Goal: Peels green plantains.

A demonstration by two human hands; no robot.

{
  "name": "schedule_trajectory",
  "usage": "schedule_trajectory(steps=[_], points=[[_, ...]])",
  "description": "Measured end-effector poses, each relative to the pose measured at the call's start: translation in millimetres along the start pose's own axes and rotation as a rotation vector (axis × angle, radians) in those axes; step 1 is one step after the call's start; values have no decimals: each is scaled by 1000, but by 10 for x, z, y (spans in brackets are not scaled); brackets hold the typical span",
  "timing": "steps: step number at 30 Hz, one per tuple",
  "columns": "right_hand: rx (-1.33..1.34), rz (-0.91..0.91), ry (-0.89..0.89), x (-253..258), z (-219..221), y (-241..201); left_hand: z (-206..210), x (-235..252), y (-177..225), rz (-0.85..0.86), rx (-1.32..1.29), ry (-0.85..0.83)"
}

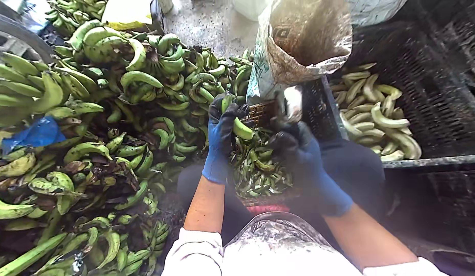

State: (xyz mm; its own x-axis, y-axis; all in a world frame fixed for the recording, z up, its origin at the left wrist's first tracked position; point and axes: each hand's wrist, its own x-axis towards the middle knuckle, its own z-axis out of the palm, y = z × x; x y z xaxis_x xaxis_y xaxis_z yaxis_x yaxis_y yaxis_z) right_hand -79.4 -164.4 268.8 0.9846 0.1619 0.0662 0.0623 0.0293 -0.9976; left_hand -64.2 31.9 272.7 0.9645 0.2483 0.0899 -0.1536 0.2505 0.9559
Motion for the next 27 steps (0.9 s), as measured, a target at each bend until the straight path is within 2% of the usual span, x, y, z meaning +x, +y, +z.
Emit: schedule_trajectory(steps=[3,6,11,13,17,20,22,24,27], points=[[-173,-107,-83,-162,175,204,80,68,110,71,-13,42],[-190,-254,-82,-237,243,178,179,125,178,139,-31,84],[-425,-237,-83,-228,225,217,245,150,217,396,154,120],[-501,-220,-97,-204,231,270,249,123,173,349,144,135],[-761,-207,-98,-44,296,326,373,9,-35,35,-17,150],[-810,-105,-152,71,307,315,320,-27,-127,-95,28,102],[-768,-99,-169,64,280,298,146,-11,-154,-88,-70,-39],[-763,-115,-163,35,277,267,61,45,-124,-10,-78,-104],[-815,-127,-131,60,291,269,138,76,-78,-1,-58,-45]])
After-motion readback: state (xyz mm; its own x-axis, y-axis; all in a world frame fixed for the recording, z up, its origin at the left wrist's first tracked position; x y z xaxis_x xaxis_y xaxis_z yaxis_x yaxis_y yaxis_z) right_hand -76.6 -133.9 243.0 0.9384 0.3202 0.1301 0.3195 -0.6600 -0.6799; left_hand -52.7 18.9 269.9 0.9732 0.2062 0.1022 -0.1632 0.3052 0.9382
